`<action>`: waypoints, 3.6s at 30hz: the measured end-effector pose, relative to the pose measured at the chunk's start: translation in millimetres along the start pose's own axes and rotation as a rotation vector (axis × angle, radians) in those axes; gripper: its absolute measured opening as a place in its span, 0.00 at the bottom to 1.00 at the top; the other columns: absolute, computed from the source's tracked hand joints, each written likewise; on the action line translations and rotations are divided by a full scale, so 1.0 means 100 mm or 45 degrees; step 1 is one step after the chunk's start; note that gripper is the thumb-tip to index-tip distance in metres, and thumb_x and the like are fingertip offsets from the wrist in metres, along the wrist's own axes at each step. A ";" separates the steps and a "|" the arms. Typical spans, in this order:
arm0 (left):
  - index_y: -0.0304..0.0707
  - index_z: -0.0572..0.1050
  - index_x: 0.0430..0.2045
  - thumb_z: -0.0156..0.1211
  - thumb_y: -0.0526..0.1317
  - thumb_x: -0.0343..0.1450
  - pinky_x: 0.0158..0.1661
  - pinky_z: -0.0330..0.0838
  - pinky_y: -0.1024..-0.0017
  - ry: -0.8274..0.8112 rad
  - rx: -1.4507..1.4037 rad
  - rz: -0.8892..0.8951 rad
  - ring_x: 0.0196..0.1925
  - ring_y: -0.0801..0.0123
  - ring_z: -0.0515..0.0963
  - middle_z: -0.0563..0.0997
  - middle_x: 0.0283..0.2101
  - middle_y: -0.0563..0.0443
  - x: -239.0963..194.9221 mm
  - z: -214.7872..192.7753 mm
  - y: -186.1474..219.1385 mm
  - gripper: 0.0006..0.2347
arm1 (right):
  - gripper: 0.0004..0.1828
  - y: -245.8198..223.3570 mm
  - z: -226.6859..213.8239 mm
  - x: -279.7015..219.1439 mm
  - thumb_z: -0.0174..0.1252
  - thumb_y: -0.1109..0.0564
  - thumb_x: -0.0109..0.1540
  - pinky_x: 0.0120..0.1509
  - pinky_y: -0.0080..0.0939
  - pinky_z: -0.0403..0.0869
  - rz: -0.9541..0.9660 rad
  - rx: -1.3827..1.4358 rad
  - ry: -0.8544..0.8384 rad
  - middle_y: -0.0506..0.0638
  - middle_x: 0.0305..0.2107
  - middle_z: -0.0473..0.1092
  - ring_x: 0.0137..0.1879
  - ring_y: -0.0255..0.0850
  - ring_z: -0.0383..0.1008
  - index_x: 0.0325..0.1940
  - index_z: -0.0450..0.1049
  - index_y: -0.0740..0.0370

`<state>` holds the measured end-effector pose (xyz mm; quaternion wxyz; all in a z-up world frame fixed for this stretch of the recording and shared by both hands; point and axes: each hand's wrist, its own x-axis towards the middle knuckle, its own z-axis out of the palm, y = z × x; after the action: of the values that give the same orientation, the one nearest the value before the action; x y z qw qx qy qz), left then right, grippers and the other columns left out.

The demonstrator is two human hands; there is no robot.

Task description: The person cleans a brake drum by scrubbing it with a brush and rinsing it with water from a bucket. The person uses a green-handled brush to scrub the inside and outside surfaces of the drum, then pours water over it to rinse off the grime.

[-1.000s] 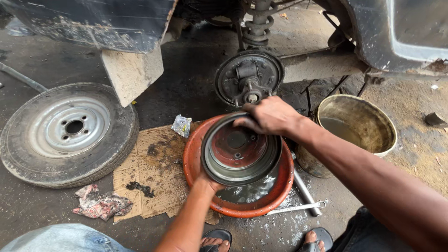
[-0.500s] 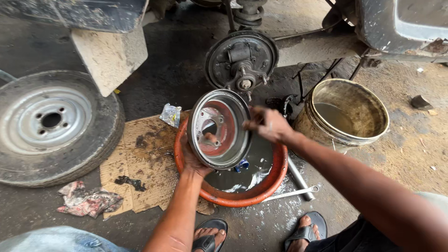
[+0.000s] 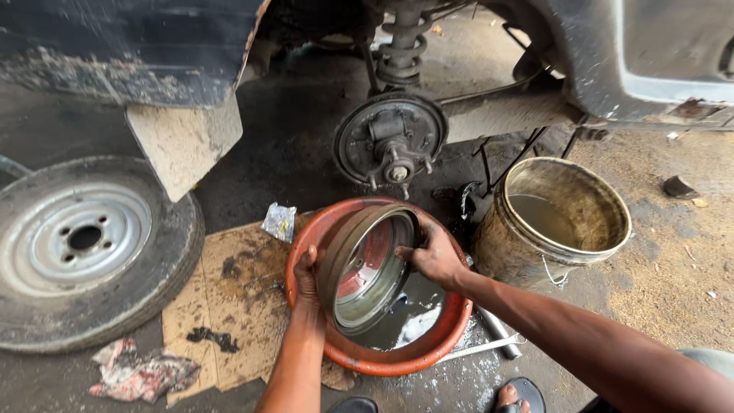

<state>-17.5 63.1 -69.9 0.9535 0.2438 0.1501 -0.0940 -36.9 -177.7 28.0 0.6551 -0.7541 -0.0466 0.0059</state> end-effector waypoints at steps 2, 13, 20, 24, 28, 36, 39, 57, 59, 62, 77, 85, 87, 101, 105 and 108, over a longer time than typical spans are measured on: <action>0.36 0.77 0.44 0.62 0.57 0.72 0.39 0.79 0.59 -0.010 0.027 0.008 0.36 0.60 0.81 0.80 0.37 0.45 -0.08 0.20 -0.01 0.21 | 0.26 -0.09 -0.13 0.01 0.65 0.71 0.54 0.57 0.41 0.76 -0.029 -0.149 0.033 0.52 0.46 0.77 0.51 0.39 0.76 0.56 0.71 0.63; 0.37 0.79 0.44 0.57 0.60 0.70 0.41 0.80 0.59 -0.168 0.228 0.024 0.41 0.61 0.82 0.83 0.41 0.46 -0.33 1.41 0.16 0.24 | 0.19 -1.51 -0.62 0.04 0.60 0.62 0.59 0.46 0.47 0.80 -0.107 -0.925 0.255 0.60 0.36 0.81 0.37 0.47 0.83 0.55 0.77 0.58; 0.26 0.80 0.42 0.66 0.60 0.63 0.44 0.79 0.64 -0.294 0.527 0.187 0.42 0.61 0.82 0.85 0.40 0.43 -0.50 1.95 0.37 0.29 | 0.21 -1.71 -0.74 0.19 0.61 0.60 0.59 0.49 0.49 0.78 -0.335 -1.126 0.329 0.61 0.38 0.80 0.39 0.52 0.83 0.57 0.76 0.54; 0.27 0.80 0.45 0.71 0.50 0.61 0.48 0.75 0.66 -0.341 0.905 0.406 0.45 0.64 0.83 0.85 0.41 0.45 -0.49 2.07 0.42 0.25 | 0.21 -1.70 -0.74 0.33 0.60 0.59 0.59 0.48 0.48 0.81 -0.325 -1.141 0.309 0.56 0.43 0.79 0.39 0.50 0.84 0.57 0.78 0.49; 0.27 0.81 0.45 0.71 0.45 0.60 0.49 0.72 0.70 -0.235 0.925 0.526 0.43 0.66 0.82 0.85 0.40 0.46 -0.47 1.99 0.32 0.23 | 0.24 -1.73 -0.73 0.42 0.61 0.60 0.54 0.46 0.51 0.81 -0.783 -1.380 0.265 0.57 0.44 0.78 0.39 0.54 0.81 0.54 0.80 0.52; 0.28 0.80 0.48 0.67 0.39 0.59 0.50 0.73 0.70 -0.264 0.840 0.491 0.43 0.67 0.82 0.85 0.41 0.46 -0.34 1.86 0.30 0.23 | 0.24 -1.76 -0.69 0.41 0.62 0.58 0.55 0.39 0.51 0.80 -0.837 -1.559 0.137 0.55 0.37 0.77 0.34 0.53 0.79 0.56 0.80 0.48; 0.26 0.80 0.48 0.67 0.40 0.60 0.50 0.73 0.69 -0.284 0.847 0.514 0.44 0.66 0.81 0.85 0.41 0.44 -0.32 1.85 0.30 0.23 | 0.26 -1.73 -0.70 0.43 0.60 0.61 0.54 0.36 0.47 0.81 -0.906 -1.498 0.140 0.53 0.42 0.77 0.32 0.50 0.79 0.56 0.80 0.50; 0.25 0.79 0.50 0.63 0.37 0.52 0.49 0.75 0.65 -0.302 0.976 0.476 0.43 0.58 0.83 0.85 0.41 0.36 -0.36 1.99 0.45 0.29 | 0.25 -1.70 -0.68 0.45 0.61 0.60 0.54 0.38 0.50 0.80 -1.026 -1.549 0.145 0.51 0.42 0.77 0.34 0.51 0.80 0.55 0.80 0.47; 0.23 0.79 0.50 0.63 0.37 0.52 0.49 0.74 0.66 -0.321 0.992 0.489 0.43 0.58 0.83 0.85 0.41 0.36 -0.34 2.00 0.46 0.28 | 0.25 -1.69 -0.68 0.43 0.61 0.60 0.54 0.38 0.50 0.80 -0.964 -1.553 0.148 0.52 0.42 0.77 0.33 0.51 0.80 0.56 0.80 0.47; 0.24 0.79 0.50 0.63 0.37 0.52 0.50 0.74 0.67 -0.332 1.010 0.502 0.44 0.59 0.83 0.85 0.41 0.37 -0.33 2.01 0.46 0.29 | 0.25 -1.69 -0.69 0.43 0.61 0.60 0.54 0.39 0.50 0.80 -0.982 -1.546 0.164 0.52 0.42 0.77 0.34 0.51 0.80 0.56 0.80 0.47; 0.22 0.78 0.49 0.65 0.36 0.53 0.44 0.78 0.70 -0.358 1.036 0.631 0.38 0.64 0.85 0.85 0.38 0.38 -0.12 1.88 0.40 0.27 | 0.25 -1.57 -0.75 0.45 0.63 0.62 0.54 0.42 0.47 0.81 -1.044 -1.476 0.123 0.52 0.44 0.78 0.37 0.49 0.81 0.56 0.80 0.50; 0.19 0.79 0.45 0.67 0.35 0.53 0.44 0.78 0.70 -0.505 1.023 0.749 0.40 0.62 0.85 0.85 0.39 0.36 0.08 1.74 0.37 0.25 | 0.25 -1.46 -0.74 0.37 0.65 0.60 0.53 0.43 0.48 0.80 -1.073 -1.445 0.137 0.52 0.45 0.78 0.39 0.51 0.81 0.55 0.80 0.50; 0.19 0.79 0.44 0.68 0.35 0.53 0.46 0.78 0.71 -0.566 1.138 0.847 0.42 0.63 0.85 0.85 0.40 0.36 0.13 1.79 0.41 0.25 | 0.21 -1.44 -0.76 0.35 0.68 0.56 0.57 0.44 0.49 0.80 -1.017 -1.385 0.151 0.52 0.45 0.78 0.40 0.52 0.81 0.55 0.80 0.51; 0.33 0.80 0.41 0.64 0.53 0.65 0.41 0.79 0.56 -0.168 2.292 0.783 0.37 0.52 0.85 0.85 0.36 0.36 -0.21 1.50 0.60 0.21 | 0.36 -0.89 -0.87 0.21 0.63 0.35 0.60 0.50 0.54 0.79 -0.112 -1.230 0.326 0.65 0.39 0.77 0.43 0.59 0.82 0.56 0.67 0.67; 0.35 0.84 0.28 0.58 0.60 0.71 0.43 0.78 0.57 -0.046 2.565 0.558 0.35 0.49 0.86 0.84 0.30 0.34 -0.29 1.16 0.43 0.24 | 0.39 -0.31 -0.75 0.03 0.48 0.26 0.66 0.54 0.58 0.79 0.443 -1.421 0.184 0.68 0.39 0.78 0.48 0.59 0.81 0.43 0.78 0.67; 0.32 0.84 0.24 0.59 0.56 0.72 0.43 0.76 0.52 -0.091 2.496 0.766 0.36 0.44 0.84 0.83 0.30 0.31 -0.20 1.05 0.26 0.23 | 0.24 -0.14 -0.56 -0.12 0.53 0.36 0.65 0.56 0.59 0.77 0.342 -1.449 0.068 0.64 0.40 0.78 0.48 0.60 0.79 0.46 0.78 0.57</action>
<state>-4.1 36.2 36.1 0.3231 0.9403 -0.0884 0.0606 -45.8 -232.3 48.7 0.1414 -0.9865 0.0702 0.0438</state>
